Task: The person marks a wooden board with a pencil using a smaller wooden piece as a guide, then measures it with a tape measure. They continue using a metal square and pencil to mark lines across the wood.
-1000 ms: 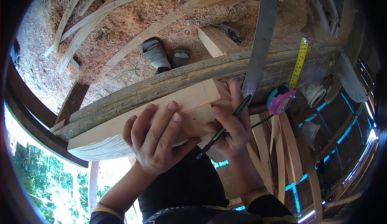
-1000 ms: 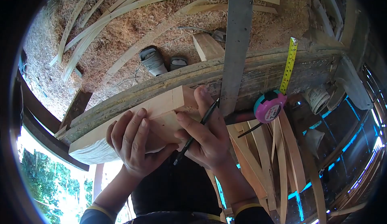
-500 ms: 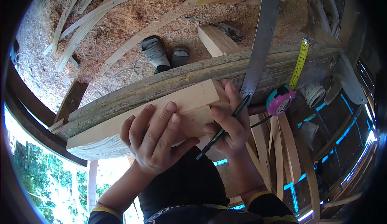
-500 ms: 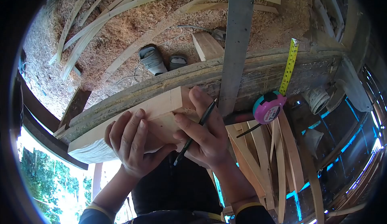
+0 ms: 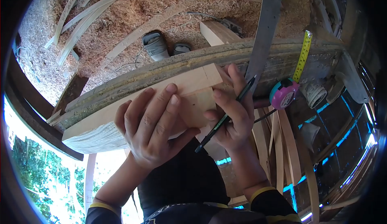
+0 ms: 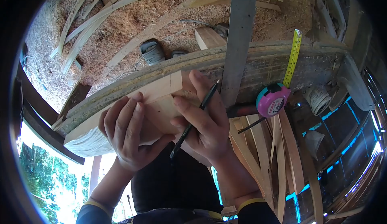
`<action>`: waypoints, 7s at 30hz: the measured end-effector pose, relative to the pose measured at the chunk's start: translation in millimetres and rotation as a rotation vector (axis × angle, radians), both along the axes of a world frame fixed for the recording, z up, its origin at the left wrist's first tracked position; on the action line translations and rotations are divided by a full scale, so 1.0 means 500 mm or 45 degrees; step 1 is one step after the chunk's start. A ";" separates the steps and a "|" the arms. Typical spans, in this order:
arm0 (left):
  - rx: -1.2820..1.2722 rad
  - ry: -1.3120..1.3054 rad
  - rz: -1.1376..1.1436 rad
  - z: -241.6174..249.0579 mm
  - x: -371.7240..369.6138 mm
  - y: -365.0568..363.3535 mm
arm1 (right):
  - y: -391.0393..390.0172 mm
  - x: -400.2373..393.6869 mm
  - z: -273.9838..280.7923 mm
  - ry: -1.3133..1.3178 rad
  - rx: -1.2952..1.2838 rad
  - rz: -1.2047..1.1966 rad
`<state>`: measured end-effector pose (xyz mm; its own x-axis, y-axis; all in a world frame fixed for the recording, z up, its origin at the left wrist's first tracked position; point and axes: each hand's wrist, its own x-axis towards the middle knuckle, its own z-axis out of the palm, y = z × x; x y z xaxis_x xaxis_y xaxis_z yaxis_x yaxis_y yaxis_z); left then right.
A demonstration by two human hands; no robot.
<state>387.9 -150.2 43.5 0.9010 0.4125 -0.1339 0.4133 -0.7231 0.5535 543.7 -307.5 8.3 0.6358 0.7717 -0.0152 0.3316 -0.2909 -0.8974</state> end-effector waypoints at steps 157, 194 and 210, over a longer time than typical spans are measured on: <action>0.054 -0.198 -0.144 -0.051 -0.034 -0.015 | -0.182 -0.151 0.042 0.311 0.056 -0.403; 0.191 -0.232 0.091 0.007 0.002 -0.035 | -0.079 -0.074 0.127 0.401 0.116 -0.448; 0.199 -0.167 0.169 -0.001 0.001 -0.043 | -0.078 -0.095 0.060 0.237 0.112 -0.243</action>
<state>388.4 -171.4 42.9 0.8430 0.5350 0.0557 0.4423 -0.7484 0.4943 496.2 -346.6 38.4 0.7621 0.6420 -0.0834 0.1056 -0.2504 -0.9624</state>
